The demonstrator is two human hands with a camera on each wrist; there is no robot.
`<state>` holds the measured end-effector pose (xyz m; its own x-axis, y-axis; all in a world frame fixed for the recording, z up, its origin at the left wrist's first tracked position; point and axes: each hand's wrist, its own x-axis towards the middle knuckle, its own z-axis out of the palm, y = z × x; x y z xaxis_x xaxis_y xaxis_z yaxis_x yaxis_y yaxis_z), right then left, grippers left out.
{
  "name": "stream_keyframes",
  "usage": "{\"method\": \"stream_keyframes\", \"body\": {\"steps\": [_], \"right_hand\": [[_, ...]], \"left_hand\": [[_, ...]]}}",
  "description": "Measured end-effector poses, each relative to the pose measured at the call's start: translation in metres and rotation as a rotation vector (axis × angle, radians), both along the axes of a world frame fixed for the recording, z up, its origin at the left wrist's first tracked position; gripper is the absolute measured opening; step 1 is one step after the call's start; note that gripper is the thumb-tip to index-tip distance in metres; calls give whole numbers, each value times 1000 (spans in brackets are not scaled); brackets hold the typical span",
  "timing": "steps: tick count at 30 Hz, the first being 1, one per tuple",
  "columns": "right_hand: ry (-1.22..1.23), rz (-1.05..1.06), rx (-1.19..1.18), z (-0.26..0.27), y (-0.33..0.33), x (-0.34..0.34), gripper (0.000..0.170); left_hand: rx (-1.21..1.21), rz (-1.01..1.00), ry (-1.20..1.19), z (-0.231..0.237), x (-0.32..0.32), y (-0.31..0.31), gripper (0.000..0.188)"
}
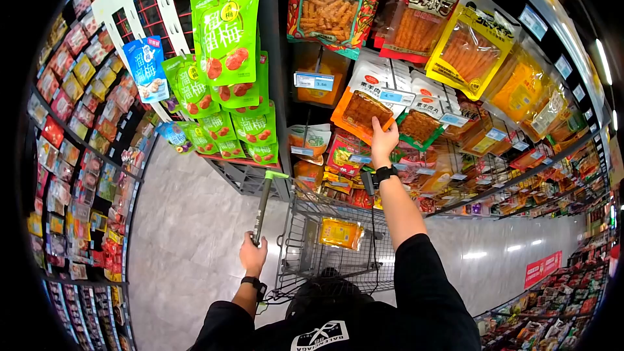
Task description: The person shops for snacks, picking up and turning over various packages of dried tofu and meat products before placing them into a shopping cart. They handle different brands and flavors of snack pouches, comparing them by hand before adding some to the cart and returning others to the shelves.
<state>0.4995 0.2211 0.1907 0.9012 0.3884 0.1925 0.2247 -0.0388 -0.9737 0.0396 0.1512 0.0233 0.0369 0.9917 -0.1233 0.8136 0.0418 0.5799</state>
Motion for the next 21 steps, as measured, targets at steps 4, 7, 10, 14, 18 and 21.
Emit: {"method": "stream_keyframes", "body": {"steps": [4, 7, 10, 14, 18, 21], "right_hand": [[-68, -135, 6, -6, 1, -9, 46], [-91, -129, 80, -13, -1, -13, 48], [33, -69, 112, -16, -2, -10, 48], [193, 214, 413, -4, 4, -13, 39], [296, 345, 238, 10, -6, -9, 34], [281, 422, 336, 23, -26, -21, 34]], "left_hand": [[-13, 5, 3, 1, 1, 0, 38], [-12, 8, 12, 3, 1, -1, 38], [-11, 11, 14, 3, 1, -3, 38], [-30, 18, 38, 2, 0, -2, 39], [-25, 9, 33, 4, -1, -2, 39], [-31, 12, 40, 6, -1, -3, 40]]}}
